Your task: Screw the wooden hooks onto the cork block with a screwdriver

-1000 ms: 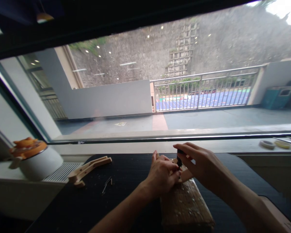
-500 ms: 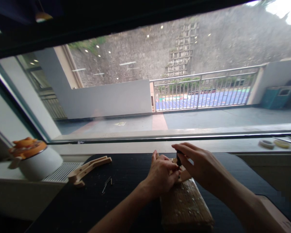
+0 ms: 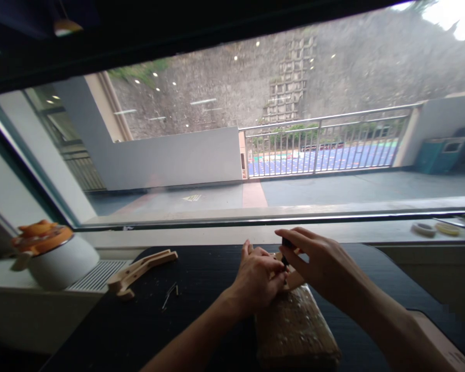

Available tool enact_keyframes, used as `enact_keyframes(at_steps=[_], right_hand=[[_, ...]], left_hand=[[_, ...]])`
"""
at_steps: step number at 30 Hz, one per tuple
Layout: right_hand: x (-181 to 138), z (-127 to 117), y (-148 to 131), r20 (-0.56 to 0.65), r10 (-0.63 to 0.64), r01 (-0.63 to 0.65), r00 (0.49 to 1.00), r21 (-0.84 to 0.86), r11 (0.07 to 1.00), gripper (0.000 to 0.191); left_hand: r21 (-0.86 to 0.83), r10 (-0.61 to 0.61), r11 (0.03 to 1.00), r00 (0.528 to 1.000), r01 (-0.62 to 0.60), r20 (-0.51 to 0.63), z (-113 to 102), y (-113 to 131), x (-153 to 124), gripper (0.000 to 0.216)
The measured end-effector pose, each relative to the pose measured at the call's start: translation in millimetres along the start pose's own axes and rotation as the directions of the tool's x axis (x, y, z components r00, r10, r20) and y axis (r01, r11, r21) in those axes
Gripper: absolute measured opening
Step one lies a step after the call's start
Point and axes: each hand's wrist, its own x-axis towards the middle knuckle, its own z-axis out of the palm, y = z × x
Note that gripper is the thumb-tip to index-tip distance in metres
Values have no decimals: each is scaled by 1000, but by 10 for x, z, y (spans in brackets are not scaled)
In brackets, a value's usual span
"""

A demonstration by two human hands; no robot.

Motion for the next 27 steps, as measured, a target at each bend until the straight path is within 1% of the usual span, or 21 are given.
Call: enact_keyframes(at_steps=[3, 9, 20, 25, 27], right_hand=[[-20, -1, -16, -15, 4, -4, 1000, -10, 1000, 35], [-16, 3, -7, 15, -12, 12, 1000, 6, 1000, 30], [-4, 3, -4, 14, 0, 0, 1000, -2, 1000, 28], [-16, 13, -2, -2, 19, -19, 1000, -15, 1000, 40], [-17, 16, 2, -3, 24, -24, 1000, -29, 999, 38]], left_hand=[[2, 2, 1000, 1000, -2, 1, -7, -1, 3, 10], [-1, 6, 1000, 1000, -6, -6, 3, -12, 0, 10], [23, 38, 999, 999, -38, 1, -8, 3, -1, 13], [3, 19, 1000, 1000, -19, 11, -11, 11, -14, 11], [3, 15, 1000, 1000, -15, 14, -14, 10, -15, 11]])
